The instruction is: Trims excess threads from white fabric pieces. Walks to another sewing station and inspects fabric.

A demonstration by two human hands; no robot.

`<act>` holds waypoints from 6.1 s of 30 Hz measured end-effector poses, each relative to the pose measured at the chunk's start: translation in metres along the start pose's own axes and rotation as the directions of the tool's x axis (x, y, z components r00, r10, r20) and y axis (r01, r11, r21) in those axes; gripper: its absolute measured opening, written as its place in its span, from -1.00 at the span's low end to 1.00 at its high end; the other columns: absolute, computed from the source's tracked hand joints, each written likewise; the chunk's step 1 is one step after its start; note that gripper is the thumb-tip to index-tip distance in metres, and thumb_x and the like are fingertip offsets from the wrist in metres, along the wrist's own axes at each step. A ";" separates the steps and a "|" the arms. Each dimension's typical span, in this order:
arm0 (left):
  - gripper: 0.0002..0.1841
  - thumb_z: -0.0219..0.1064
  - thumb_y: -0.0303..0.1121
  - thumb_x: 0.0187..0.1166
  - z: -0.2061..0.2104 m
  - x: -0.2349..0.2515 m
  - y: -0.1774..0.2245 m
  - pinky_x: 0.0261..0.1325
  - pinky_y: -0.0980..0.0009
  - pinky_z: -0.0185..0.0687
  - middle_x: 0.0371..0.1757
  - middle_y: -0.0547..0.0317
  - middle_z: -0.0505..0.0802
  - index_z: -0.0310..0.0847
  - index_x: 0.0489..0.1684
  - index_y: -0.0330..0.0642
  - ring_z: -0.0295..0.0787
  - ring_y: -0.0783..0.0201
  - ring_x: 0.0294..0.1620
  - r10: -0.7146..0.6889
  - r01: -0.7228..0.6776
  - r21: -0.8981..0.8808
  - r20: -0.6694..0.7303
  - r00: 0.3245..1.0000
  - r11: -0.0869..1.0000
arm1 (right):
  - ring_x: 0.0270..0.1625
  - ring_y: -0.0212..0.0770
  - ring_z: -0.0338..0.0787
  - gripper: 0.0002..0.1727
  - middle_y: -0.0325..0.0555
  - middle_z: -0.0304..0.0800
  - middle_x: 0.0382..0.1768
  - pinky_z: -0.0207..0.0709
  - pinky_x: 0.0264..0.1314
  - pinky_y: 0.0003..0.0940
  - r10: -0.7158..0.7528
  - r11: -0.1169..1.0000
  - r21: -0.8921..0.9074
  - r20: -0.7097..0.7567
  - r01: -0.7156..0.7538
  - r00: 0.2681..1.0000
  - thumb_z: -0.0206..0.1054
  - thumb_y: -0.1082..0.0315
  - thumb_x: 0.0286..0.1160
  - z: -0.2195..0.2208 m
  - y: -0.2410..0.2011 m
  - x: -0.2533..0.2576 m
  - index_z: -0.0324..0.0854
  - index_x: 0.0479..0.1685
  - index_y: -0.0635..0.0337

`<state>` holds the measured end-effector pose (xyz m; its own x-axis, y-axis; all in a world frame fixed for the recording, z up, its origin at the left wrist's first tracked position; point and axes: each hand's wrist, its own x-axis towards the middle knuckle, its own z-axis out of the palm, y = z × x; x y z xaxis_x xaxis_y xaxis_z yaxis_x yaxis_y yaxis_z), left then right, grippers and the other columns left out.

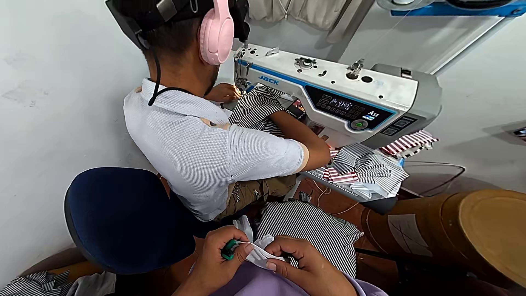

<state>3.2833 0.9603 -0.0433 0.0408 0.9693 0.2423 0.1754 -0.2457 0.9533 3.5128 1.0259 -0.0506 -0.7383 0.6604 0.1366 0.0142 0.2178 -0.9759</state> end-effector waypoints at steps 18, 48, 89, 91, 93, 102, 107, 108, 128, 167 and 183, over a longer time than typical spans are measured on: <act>-0.74 0.35 -0.25 0.68 0.000 0.000 0.001 -0.23 0.76 0.51 -0.37 0.23 0.77 0.71 -0.25 -0.31 0.61 0.67 -0.33 0.002 -0.002 0.010 -0.014 1.000 1.000 | -0.32 -0.63 0.59 -0.70 -0.27 0.71 -0.39 0.44 -0.25 -0.76 0.009 1.000 0.009 0.015 -0.009 1.000 0.37 0.12 0.62 0.000 -0.002 0.001 0.74 -0.24 0.21; -0.74 0.35 -0.25 0.68 0.001 -0.002 0.003 -0.24 0.75 0.50 -0.36 0.23 0.77 0.71 -0.25 -0.32 0.60 0.66 -0.33 -0.006 0.006 0.001 0.015 1.000 1.000 | -0.33 -0.63 0.59 -0.70 -0.28 0.72 -0.39 0.44 -0.27 -0.76 -0.007 1.000 0.001 0.024 0.007 1.000 0.37 0.11 0.63 0.001 -0.001 -0.001 0.74 -0.24 0.20; -0.73 0.35 -0.25 0.69 0.002 -0.003 0.001 -0.23 0.75 0.49 -0.36 0.23 0.77 0.72 -0.25 -0.32 0.60 0.65 -0.32 -0.024 0.024 -0.003 0.015 1.000 1.000 | -0.31 -0.64 0.60 -0.70 -0.29 0.73 -0.37 0.45 -0.24 -0.76 0.009 1.000 0.004 0.006 -0.009 1.000 0.38 0.11 0.62 0.000 0.001 -0.002 0.75 -0.24 0.19; -0.74 0.35 -0.25 0.68 0.002 -0.003 0.001 -0.23 0.75 0.49 -0.35 0.22 0.77 0.72 -0.24 -0.32 0.60 0.65 -0.32 -0.022 0.023 -0.004 0.018 1.000 1.000 | -0.31 -0.63 0.62 -0.69 -0.28 0.74 -0.37 0.47 -0.23 -0.76 0.012 1.000 -0.002 0.006 -0.012 1.000 0.37 0.10 0.62 0.000 0.001 -0.002 0.75 -0.24 0.20; -0.74 0.35 -0.25 0.69 0.002 -0.003 0.001 -0.23 0.75 0.50 -0.35 0.23 0.77 0.72 -0.25 -0.32 0.60 0.65 -0.32 -0.022 0.022 -0.003 0.019 1.000 1.000 | -0.31 -0.64 0.61 -0.69 -0.29 0.74 -0.37 0.46 -0.24 -0.77 0.013 1.000 -0.009 0.007 -0.013 1.000 0.37 0.10 0.62 -0.001 0.001 -0.001 0.76 -0.24 0.19; -0.73 0.34 -0.25 0.69 0.001 -0.002 0.000 -0.25 0.76 0.48 -0.37 0.23 0.76 0.71 -0.25 -0.32 0.59 0.66 -0.34 -0.024 0.024 -0.008 0.013 1.000 1.000 | -0.32 -0.64 0.58 -0.69 -0.30 0.72 -0.39 0.42 -0.25 -0.77 0.016 1.000 -0.018 0.011 -0.016 1.000 0.36 0.10 0.63 -0.001 0.000 0.000 0.75 -0.26 0.18; -0.74 0.35 -0.25 0.69 0.001 -0.002 0.000 -0.24 0.76 0.49 -0.36 0.23 0.76 0.71 -0.25 -0.32 0.59 0.66 -0.33 -0.031 0.031 -0.010 0.015 0.999 0.999 | -0.31 -0.63 0.60 -0.69 -0.30 0.73 -0.38 0.45 -0.24 -0.76 0.017 1.000 -0.012 0.009 -0.017 1.000 0.36 0.10 0.63 -0.001 0.001 0.001 0.76 -0.25 0.18; -0.74 0.35 -0.26 0.68 0.001 -0.002 0.000 -0.24 0.76 0.49 -0.36 0.23 0.77 0.72 -0.25 -0.32 0.60 0.66 -0.33 -0.033 0.033 -0.010 0.013 0.999 0.999 | -0.32 -0.64 0.60 -0.69 -0.30 0.73 -0.38 0.44 -0.25 -0.76 0.021 1.000 -0.010 0.008 -0.021 1.000 0.37 0.10 0.62 -0.001 0.001 0.001 0.75 -0.26 0.18; -0.74 0.34 -0.24 0.69 -0.002 0.003 0.000 -0.24 0.76 0.50 -0.36 0.25 0.77 0.72 -0.25 -0.30 0.60 0.66 -0.34 -0.016 0.017 0.012 -0.032 0.999 1.000 | -0.28 -0.61 0.61 -0.67 -0.27 0.72 -0.39 0.45 -0.21 -0.74 0.014 1.000 -0.026 0.020 -0.013 1.000 0.36 0.09 0.63 -0.003 0.001 0.004 0.76 -0.27 0.19; -0.93 0.31 -0.44 0.60 0.011 0.042 0.007 -0.39 0.67 0.45 -0.45 0.42 0.68 0.71 -0.24 -0.13 0.51 0.63 -0.49 -0.346 0.320 -0.306 -0.031 0.938 0.896 | -0.30 -0.58 0.81 -0.87 -0.38 0.89 -0.36 0.71 -0.16 -0.64 0.280 0.900 0.423 -0.379 -0.104 0.882 0.42 0.24 0.55 0.021 -0.020 -0.010 0.84 -0.08 -0.04; -0.92 0.32 -0.47 0.64 0.043 0.058 -0.007 -0.39 0.65 0.43 -0.38 0.33 0.71 0.73 -0.21 -0.19 0.52 0.57 -0.45 -0.446 0.440 -0.397 0.082 0.891 0.806 | -0.13 -0.42 0.90 -0.79 -0.12 0.95 -0.14 0.77 -0.02 -0.51 0.394 0.783 0.623 -0.506 0.009 0.768 0.49 0.24 0.44 0.019 -0.011 -0.021 0.92 -0.08 0.10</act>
<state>3.3271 1.0179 -0.0436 0.0393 0.9738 -0.2238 -0.2308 0.2268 0.9462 3.5148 0.9959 -0.0457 -0.2201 0.9561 -0.1933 -0.4150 -0.2711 -0.8685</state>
